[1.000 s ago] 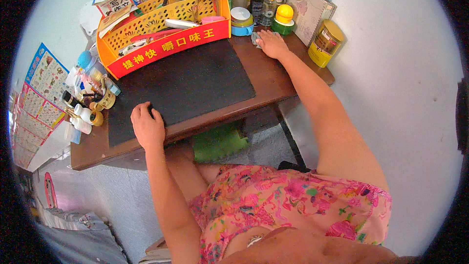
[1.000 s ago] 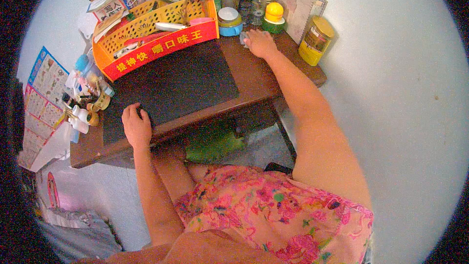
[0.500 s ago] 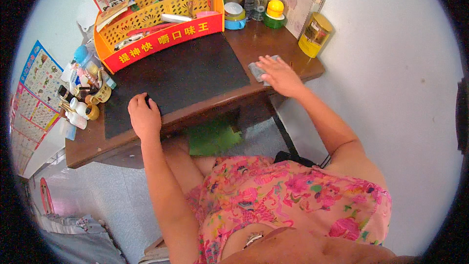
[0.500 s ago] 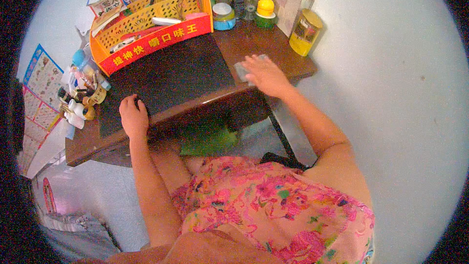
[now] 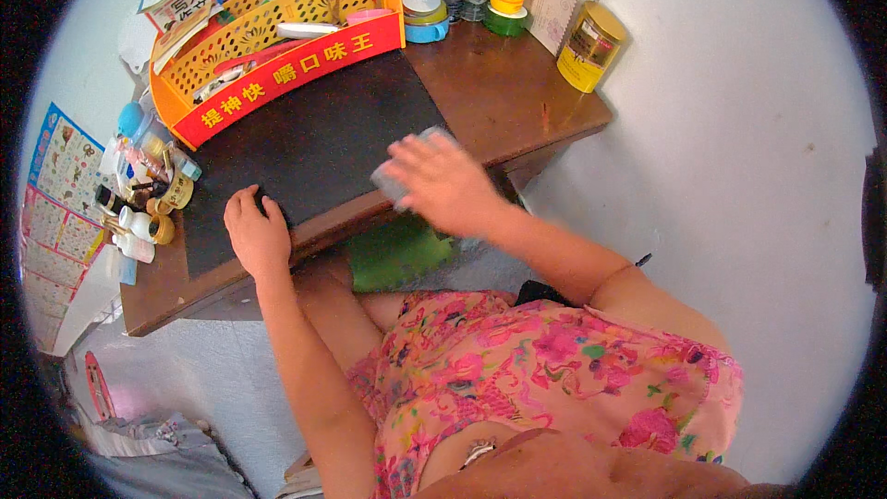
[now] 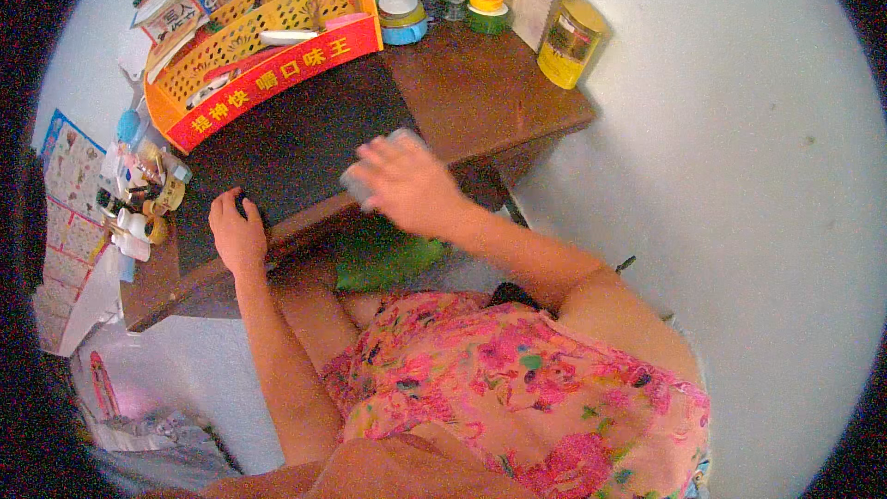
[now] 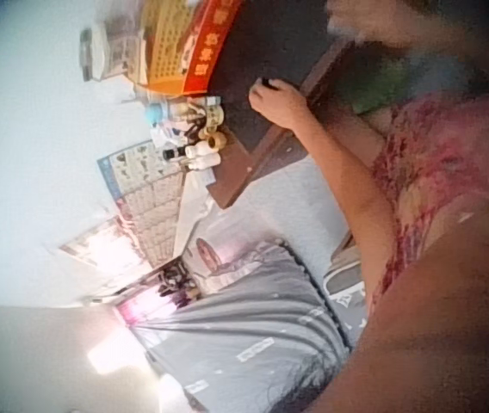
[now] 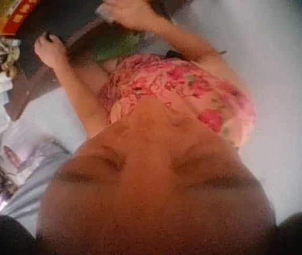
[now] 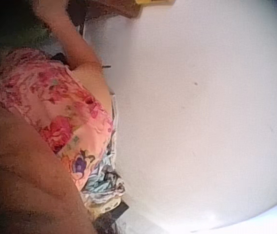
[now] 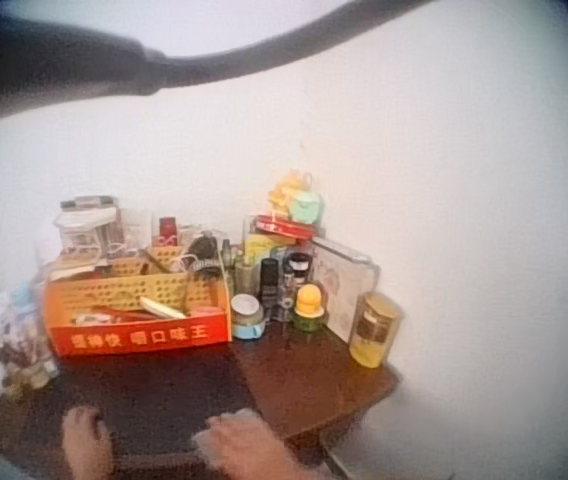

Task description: The person organizes various items on a desk by picking them up, wipes the surface with a cloth, and rearranges bottles, jars, and containers.

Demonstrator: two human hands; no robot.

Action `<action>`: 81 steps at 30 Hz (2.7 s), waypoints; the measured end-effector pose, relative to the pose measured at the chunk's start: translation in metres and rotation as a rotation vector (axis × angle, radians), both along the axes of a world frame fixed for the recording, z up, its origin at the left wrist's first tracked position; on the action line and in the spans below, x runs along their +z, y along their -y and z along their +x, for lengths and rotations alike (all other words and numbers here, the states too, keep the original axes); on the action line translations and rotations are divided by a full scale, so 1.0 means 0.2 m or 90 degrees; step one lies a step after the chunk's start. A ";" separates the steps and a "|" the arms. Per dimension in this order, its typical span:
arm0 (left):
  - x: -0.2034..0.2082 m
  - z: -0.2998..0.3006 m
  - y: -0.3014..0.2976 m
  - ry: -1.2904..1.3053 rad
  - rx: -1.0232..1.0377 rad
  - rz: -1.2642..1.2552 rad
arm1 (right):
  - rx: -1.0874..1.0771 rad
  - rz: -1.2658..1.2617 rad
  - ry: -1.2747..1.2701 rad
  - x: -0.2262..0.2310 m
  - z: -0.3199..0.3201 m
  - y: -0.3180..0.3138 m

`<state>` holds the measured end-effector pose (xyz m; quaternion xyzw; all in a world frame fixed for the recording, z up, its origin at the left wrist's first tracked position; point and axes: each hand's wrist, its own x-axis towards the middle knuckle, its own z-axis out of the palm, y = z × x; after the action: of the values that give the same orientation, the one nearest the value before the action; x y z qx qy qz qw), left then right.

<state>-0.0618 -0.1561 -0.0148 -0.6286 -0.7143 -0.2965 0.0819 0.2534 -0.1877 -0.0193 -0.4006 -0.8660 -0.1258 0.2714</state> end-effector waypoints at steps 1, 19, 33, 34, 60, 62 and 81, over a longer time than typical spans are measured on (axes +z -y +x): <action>-0.02 -0.01 -0.01 -0.004 0.000 0.007 | 0.024 -0.025 -0.027 -0.04 -0.07 -0.01; -0.03 -0.02 0.00 -0.026 0.002 0.020 | -0.315 -0.107 0.018 -0.05 1.00 -0.80; 0.00 -0.03 0.04 0.029 0.001 0.028 | -0.418 -0.142 0.111 0.02 0.81 -0.76; 0.01 0.00 0.03 0.037 -0.004 0.027 | -0.377 -0.126 0.078 -0.01 0.81 -0.65; 0.01 -0.02 0.03 0.038 -0.003 0.048 | -0.326 -0.141 0.129 0.00 0.49 -0.96; -0.01 -0.03 0.03 0.030 -0.008 0.057 | -0.260 -0.191 0.122 0.04 0.40 -0.67; 0.00 0.02 0.04 0.005 0.014 0.047 | -0.033 -0.185 0.096 0.01 -0.10 -1.02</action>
<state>-0.0574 -0.1633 -0.0140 -0.6161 -0.7101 -0.3240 0.1055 0.2334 0.0164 -0.0164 -0.4474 -0.8824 -0.0359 0.1414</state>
